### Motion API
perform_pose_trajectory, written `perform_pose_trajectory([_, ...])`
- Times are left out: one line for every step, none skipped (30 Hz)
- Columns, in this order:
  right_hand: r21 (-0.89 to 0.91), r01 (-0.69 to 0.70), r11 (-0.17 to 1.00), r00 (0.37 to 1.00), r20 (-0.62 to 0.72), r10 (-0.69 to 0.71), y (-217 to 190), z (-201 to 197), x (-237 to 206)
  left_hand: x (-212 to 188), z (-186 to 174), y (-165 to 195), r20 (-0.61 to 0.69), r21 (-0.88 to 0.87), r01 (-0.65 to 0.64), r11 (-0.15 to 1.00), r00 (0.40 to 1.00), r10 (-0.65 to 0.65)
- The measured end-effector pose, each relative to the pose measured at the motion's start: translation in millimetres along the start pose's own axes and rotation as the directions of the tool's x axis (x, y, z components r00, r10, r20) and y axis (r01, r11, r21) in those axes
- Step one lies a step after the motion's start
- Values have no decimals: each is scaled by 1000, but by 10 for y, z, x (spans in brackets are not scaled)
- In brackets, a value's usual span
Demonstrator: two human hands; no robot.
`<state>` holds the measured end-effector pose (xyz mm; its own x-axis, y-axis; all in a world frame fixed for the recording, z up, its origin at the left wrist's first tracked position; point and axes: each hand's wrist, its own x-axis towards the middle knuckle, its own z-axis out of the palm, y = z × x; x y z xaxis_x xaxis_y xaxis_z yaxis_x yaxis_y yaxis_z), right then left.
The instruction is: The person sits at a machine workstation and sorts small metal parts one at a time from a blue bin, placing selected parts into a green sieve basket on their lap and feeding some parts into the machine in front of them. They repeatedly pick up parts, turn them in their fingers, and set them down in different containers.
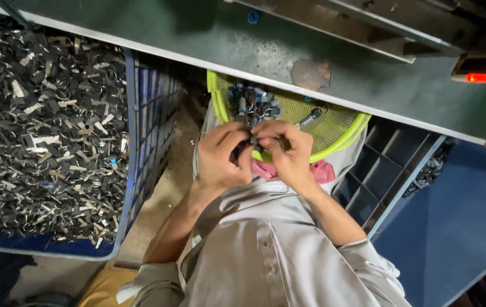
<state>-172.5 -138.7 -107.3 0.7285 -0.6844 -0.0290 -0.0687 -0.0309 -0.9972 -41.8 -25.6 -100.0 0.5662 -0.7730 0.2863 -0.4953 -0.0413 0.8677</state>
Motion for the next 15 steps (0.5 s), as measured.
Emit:
perform_pose_trajectory([165, -110, 980, 993, -26, 116, 2, 15, -23, 3, 23, -18, -21, 22, -37, 999, 999, 37])
perform_pose_trajectory([31, -91, 995, 995, -47, 93, 0, 18, -41, 6, 46, -35, -39, 43, -71, 997, 997, 72])
perform_pose_trajectory([-102, -78, 992, 995, -66, 72, -2, 20, -56, 3, 63, -42, -54, 65, -101, 993, 993, 104])
perform_pose_trajectory([-236, -68, 969, 995, -82, 50, 3, 14, -56, 2, 85, -43, -52, 78, -104, 991, 993, 109])
perform_pose_trajectory([-290, -9, 957, 998, -58, -8, 10, 5, -58, -2, 101, -36, -49, 92, -106, 990, 993, 111])
perform_pose_trajectory([-342, 54, 938, 997, -26, -67, 28, -10, -45, 0, 120, -28, -50, 109, -109, 988, 992, 115])
perform_pose_trajectory([-389, 119, 914, 992, 11, -124, 47, -29, -37, 1, 135, -16, -34, 115, -129, 985, 990, 133])
perform_pose_trajectory([-277, 81, 957, 995, -26, -92, 77, -47, -17, 8, 144, -8, -19, 123, -151, 981, 988, 154])
perform_pose_trajectory([-161, 47, 986, 997, -56, -57, 109, -70, 6, 12, 144, -1, -6, 132, -173, 976, 984, 175])
perform_pose_trajectory([-43, 18, 999, 996, -83, -21, 131, -111, 24, 17, 132, 2, -24, 114, -159, 981, 986, 162])
perform_pose_trajectory([73, 6, 997, 991, -134, 4, 142, -174, 46, 22, 110, 1, -41, 92, -146, 985, 988, 150])
perform_pose_trajectory([190, -6, 982, 983, -180, 41, 130, -253, 60, 20, 76, -1, -55, 70, -130, 989, 990, 134])
perform_pose_trajectory([306, -14, 952, 972, -218, 85, 97, -345, 77, 12, 29, -2, -33, -1, -106, 994, 994, 106])
perform_pose_trajectory([234, 74, 969, 969, -248, -14, 48, -452, 124, 8, -26, -14, -10, -70, -88, 994, 996, 87])
perform_pose_trajectory([159, 162, 974, 954, -277, -114, -30, -576, 170, 5, -79, -25, 20, -141, -69, 988, 997, 73])
